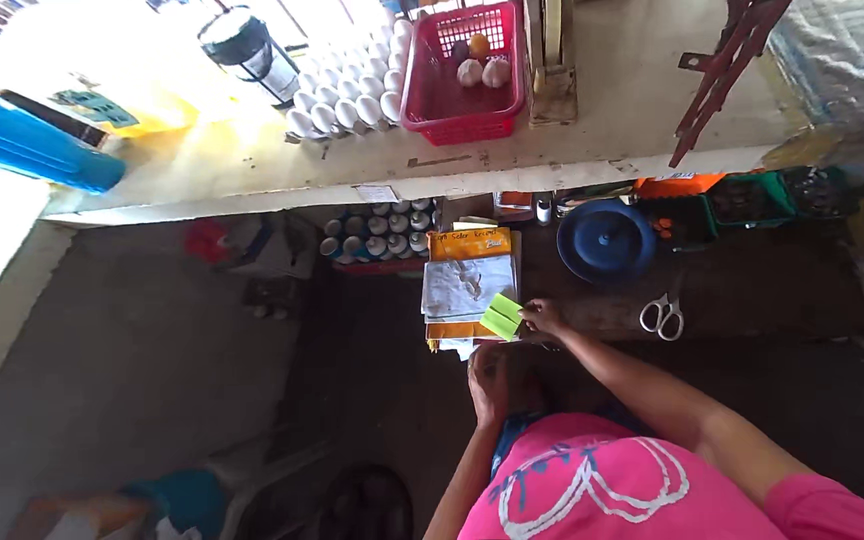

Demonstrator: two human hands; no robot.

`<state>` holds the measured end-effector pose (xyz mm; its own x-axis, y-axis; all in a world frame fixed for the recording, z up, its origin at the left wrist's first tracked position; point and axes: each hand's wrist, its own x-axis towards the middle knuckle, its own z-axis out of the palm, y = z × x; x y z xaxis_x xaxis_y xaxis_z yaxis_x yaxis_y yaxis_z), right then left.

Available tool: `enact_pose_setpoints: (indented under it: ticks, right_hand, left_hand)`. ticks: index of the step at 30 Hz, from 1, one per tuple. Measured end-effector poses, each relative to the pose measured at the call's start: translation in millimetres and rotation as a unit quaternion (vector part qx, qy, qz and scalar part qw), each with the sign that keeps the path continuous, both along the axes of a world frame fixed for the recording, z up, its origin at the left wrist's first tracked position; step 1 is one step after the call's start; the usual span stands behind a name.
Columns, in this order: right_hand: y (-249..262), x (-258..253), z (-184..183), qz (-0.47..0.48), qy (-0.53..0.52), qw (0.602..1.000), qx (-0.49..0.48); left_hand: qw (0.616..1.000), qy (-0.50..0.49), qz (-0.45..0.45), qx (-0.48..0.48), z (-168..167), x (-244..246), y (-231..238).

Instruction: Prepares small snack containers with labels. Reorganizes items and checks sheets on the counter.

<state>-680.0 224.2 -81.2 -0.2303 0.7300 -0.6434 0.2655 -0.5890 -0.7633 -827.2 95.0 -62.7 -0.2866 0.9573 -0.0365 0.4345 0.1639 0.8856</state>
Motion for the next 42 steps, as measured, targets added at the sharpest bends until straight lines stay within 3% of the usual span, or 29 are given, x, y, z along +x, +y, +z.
enact_pose_setpoints:
  ticks: [2, 4, 7, 9, 11, 13, 17, 19, 22, 25, 27, 29, 31, 33, 35, 38, 42]
  right_hand:
    - [-2.8, 11.5, 11.0, -0.014, 0.026, 0.997, 0.071]
    - [-6.2, 41.8, 33.6, -0.026, -0.003, 0.974, 0.224]
    - [13.6, 107.0, 49.0, -0.069, -0.109, 0.845, 0.519]
    - [43.5, 144.1, 47.9, -0.063, -0.175, 0.780, 0.598]
    - [76.4, 164.0, 40.1, -0.047, -0.219, 0.754, 0.617]
    - [108.2, 166.9, 32.9, -0.050, -0.246, 0.756, 0.604]
    - [147.1, 153.1, 33.5, -0.085, -0.277, 0.840, 0.459]
    - [145.4, 149.6, 28.1, -0.096, -0.295, 0.855, 0.416]
    - [96.1, 148.9, 10.5, -0.095, -0.299, 0.831, 0.460]
    - [12.1, 169.2, -7.9, -0.142, -0.275, 0.820, 0.481]
    - [-41.9, 204.8, -17.2, -0.172, -0.305, 0.823, 0.447]
    - [-81.8, 258.4, -16.1, -0.226, -0.353, 0.841, 0.343]
    - [-107.8, 324.5, -4.4, -0.316, -0.376, 0.847, 0.205]
    - [-122.8, 394.5, -0.7, -0.411, -0.386, 0.814, 0.143]
    - [-133.7, 453.5, -1.2, -0.469, -0.396, 0.776, 0.145]
    - [-137.6, 513.3, -0.3, -0.451, -0.424, 0.766, 0.173]
    - [-123.9, 550.7, 21.5, -0.316, -0.429, 0.835, 0.139]
  left_hand:
    - [1.000, 0.003, 0.029, -0.011, -2.8, -11.2, -15.9]
    - [0.998, 0.008, 0.054, -0.036, -6.2, -23.2, -27.8]
    - [0.997, 0.012, 0.065, -0.050, -13.0, -35.8, -36.0]
    - [0.997, 0.021, 0.061, -0.050, -15.4, -39.3, -35.1]
    - [0.997, 0.029, 0.051, -0.045, -15.7, -40.3, -30.0]
    - [0.998, 0.040, 0.039, -0.034, -15.8, -40.0, -23.1]
    - [0.998, 0.061, 0.003, -0.017, -15.5, -38.2, -9.2]
    - [0.998, 0.065, -0.016, -0.016, -13.3, -30.5, -3.7]
    - [0.995, 0.077, -0.063, 0.017, -14.5, -13.0, 5.1]
    - [0.979, 0.112, -0.152, 0.080, -15.7, 14.9, 21.8]
    - [0.969, 0.119, -0.205, 0.065, -8.6, 43.4, 34.5]
    - [0.958, 0.111, -0.265, 0.021, 0.4, 79.7, 49.7]
    - [0.938, 0.095, -0.329, 0.057, 1.4, 116.9, 62.8]
    - [0.919, 0.075, -0.377, 0.089, 2.6, 159.2, 73.4]
    - [0.916, 0.053, -0.390, 0.077, 9.9, 202.2, 75.9]
    - [0.924, 0.037, -0.378, 0.051, 13.8, 263.8, 72.5]
    - [0.915, 0.028, -0.393, 0.086, 5.2, 326.2, 69.3]
